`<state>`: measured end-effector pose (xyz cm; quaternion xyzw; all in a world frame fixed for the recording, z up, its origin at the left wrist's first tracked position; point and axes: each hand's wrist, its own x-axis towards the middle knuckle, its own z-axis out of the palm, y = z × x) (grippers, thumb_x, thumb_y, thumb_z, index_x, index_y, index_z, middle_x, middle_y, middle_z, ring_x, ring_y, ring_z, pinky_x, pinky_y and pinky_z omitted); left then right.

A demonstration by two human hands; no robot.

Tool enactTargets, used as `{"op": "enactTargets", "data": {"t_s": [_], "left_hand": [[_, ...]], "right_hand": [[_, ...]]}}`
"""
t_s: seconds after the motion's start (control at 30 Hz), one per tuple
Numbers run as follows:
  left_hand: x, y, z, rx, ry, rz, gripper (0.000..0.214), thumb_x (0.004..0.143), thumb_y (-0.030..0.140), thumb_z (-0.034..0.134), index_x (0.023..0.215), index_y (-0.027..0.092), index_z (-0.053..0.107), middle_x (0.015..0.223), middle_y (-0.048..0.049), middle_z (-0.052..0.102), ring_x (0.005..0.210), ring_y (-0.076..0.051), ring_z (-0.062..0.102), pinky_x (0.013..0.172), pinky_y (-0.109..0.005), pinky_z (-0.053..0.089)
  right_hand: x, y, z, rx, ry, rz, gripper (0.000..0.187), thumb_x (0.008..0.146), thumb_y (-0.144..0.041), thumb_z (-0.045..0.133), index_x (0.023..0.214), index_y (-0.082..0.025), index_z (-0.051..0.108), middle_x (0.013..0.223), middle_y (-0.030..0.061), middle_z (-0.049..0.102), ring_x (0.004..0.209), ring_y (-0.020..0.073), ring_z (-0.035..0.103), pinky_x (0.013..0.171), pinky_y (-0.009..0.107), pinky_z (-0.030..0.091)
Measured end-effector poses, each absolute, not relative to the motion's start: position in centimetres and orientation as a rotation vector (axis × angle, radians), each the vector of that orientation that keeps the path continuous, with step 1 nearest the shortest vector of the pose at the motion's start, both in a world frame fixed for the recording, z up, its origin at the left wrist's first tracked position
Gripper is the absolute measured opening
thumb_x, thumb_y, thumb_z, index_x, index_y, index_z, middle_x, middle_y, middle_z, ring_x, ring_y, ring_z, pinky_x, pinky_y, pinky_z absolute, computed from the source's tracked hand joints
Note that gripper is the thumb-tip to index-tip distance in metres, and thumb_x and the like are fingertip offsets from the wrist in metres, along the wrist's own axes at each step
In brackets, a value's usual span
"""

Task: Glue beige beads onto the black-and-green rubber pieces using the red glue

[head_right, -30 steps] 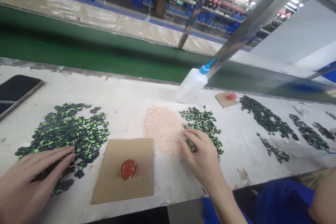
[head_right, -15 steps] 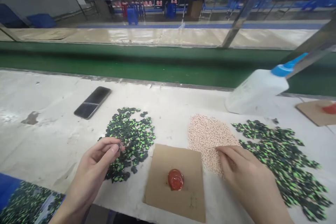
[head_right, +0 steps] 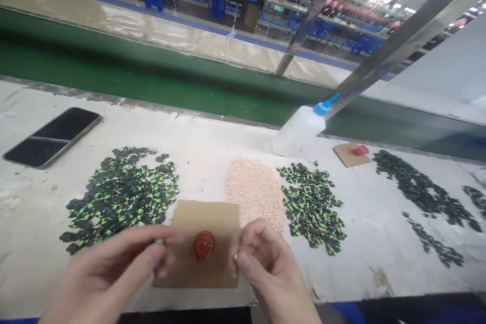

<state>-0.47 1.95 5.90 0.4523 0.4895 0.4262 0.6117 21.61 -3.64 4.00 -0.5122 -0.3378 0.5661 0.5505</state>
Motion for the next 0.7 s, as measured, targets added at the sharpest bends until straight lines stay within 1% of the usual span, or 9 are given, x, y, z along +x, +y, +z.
{"op": "enactTargets", "data": {"t_s": [0.03,0.1,0.2,0.27,0.37,0.53,0.6,0.7], "left_hand": [[0.5,1.6,6.2,1.116,1.087,0.986,0.013,0.089,0.028,0.076,0.090,0.033,0.088,0.075,0.0000,0.083,0.061,-0.016,0.075,0.060,-0.019,0.063],[1.9,1.1,6.6,1.287,0.977,0.994,0.026,0.091,0.014,0.069,0.096,0.032,0.088,0.084,-0.0008,0.082,0.064,-0.015,0.075,0.063,-0.020,0.063],[2.7,1.0,6.4,1.501,0.832,0.992,0.031,0.089,0.003,0.069,0.098,0.027,0.087,0.086,-0.0028,0.078,0.071,-0.016,0.075,0.068,-0.021,0.062],[2.6,1.2,6.0,1.573,0.787,0.983,0.030,0.089,0.001,0.072,0.097,0.026,0.086,0.082,-0.0030,0.078,0.072,-0.017,0.075,0.071,-0.023,0.063],[2.3,1.4,5.6,1.589,0.768,0.969,0.026,0.091,0.004,0.072,0.096,0.025,0.086,0.082,-0.0039,0.079,0.071,-0.018,0.075,0.069,-0.024,0.063],[2.0,1.2,5.1,1.571,0.763,0.987,0.024,0.092,0.005,0.072,0.097,0.025,0.084,0.085,-0.0033,0.079,0.070,-0.016,0.074,0.070,-0.022,0.061],[2.0,1.0,4.8,1.574,0.782,0.989,0.024,0.092,0.004,0.070,0.095,0.025,0.082,0.085,-0.0025,0.078,0.071,-0.015,0.072,0.070,-0.021,0.059],[2.2,0.6,4.2,1.573,0.829,0.970,0.020,0.093,0.007,0.069,0.089,0.024,0.078,0.081,-0.0012,0.073,0.068,-0.015,0.068,0.062,-0.020,0.054]], "right_hand": [[21.0,-3.7,4.0,-1.182,-0.755,1.414,0.028,0.088,-0.044,0.083,0.085,-0.026,0.061,0.073,-0.0038,0.066,0.061,0.0109,0.063,0.060,0.022,0.054],[20.5,-3.9,4.2,-1.144,-0.727,1.508,0.033,0.087,-0.046,0.084,0.085,-0.026,0.057,0.075,-0.0046,0.064,0.064,0.0112,0.062,0.063,0.023,0.054],[20.5,-4.0,4.4,-1.084,-0.772,1.596,0.033,0.089,-0.046,0.082,0.087,-0.026,0.056,0.078,-0.0044,0.062,0.068,0.0113,0.062,0.066,0.023,0.055],[20.6,-4.1,4.7,-1.099,-0.766,1.615,0.032,0.089,-0.046,0.082,0.087,-0.026,0.057,0.080,-0.0038,0.063,0.070,0.0112,0.063,0.068,0.023,0.056],[20.0,-4.1,5.4,-1.180,-0.676,1.569,0.035,0.083,-0.044,0.088,0.084,-0.024,0.059,0.078,-0.0040,0.065,0.069,0.0106,0.064,0.069,0.023,0.057],[18.6,-4.2,5.7,-1.241,-0.532,1.478,0.035,0.073,-0.042,0.096,0.078,-0.023,0.068,0.071,-0.0041,0.070,0.061,0.0093,0.066,0.063,0.020,0.058],[18.5,-4.3,5.2,-1.256,-0.558,1.432,0.029,0.074,-0.041,0.095,0.079,-0.023,0.074,0.070,-0.0029,0.073,0.059,0.0100,0.068,0.060,0.019,0.059],[18.9,-4.5,4.2,-1.276,-0.796,1.274,0.012,0.082,-0.034,0.089,0.081,-0.026,0.081,0.073,0.0013,0.077,0.062,0.0140,0.072,0.061,0.021,0.063]]}}
